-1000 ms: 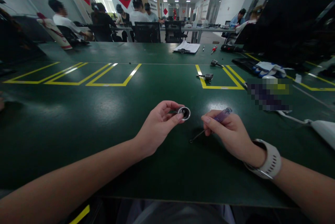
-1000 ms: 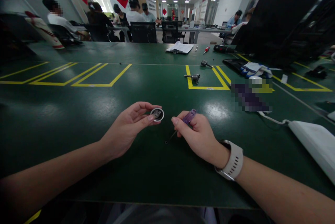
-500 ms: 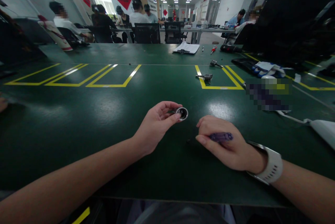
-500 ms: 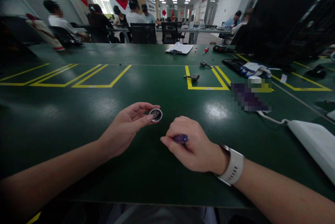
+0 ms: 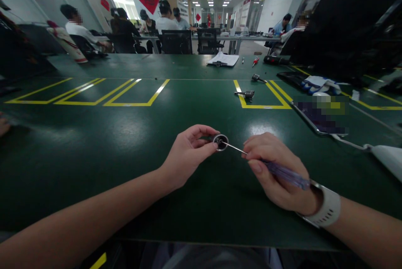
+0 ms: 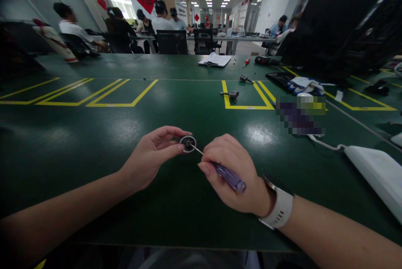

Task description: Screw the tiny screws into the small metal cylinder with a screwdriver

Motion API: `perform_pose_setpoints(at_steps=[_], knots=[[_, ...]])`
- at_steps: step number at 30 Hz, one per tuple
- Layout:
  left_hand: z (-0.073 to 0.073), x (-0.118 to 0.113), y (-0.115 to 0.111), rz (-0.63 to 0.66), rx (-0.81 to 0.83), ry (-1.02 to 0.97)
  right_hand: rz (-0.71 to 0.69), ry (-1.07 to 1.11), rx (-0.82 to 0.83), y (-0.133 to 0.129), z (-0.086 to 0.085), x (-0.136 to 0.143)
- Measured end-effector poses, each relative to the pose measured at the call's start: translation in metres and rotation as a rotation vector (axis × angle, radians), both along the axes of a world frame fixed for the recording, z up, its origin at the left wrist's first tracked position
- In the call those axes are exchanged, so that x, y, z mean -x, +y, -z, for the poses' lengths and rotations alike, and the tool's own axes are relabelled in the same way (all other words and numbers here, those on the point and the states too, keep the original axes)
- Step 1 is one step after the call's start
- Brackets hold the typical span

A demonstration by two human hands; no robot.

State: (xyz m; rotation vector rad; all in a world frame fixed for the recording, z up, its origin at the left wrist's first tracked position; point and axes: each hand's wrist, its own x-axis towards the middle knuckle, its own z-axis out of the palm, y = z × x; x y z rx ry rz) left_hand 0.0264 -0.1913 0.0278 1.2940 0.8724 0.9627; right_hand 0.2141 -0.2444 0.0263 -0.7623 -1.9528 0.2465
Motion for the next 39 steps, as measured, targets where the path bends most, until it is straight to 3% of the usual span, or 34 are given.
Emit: perform_pose_setpoints(at_steps=[7, 19, 39], knots=[[0.001, 0.000, -0.003, 0.034, -0.049, 0.034, 0.035, -0.135, -0.120, 0.002, -0.002, 0.003], [0.008, -0.003, -0.002, -0.054, -0.184, 0.031, 0.026, -0.237, -0.221, 0.001, 0.000, 0.009], [0.008, -0.002, -0.001, -0.099, -0.166, 0.051, 0.036, -0.286, -0.295, -0.001, 0.000, 0.011]])
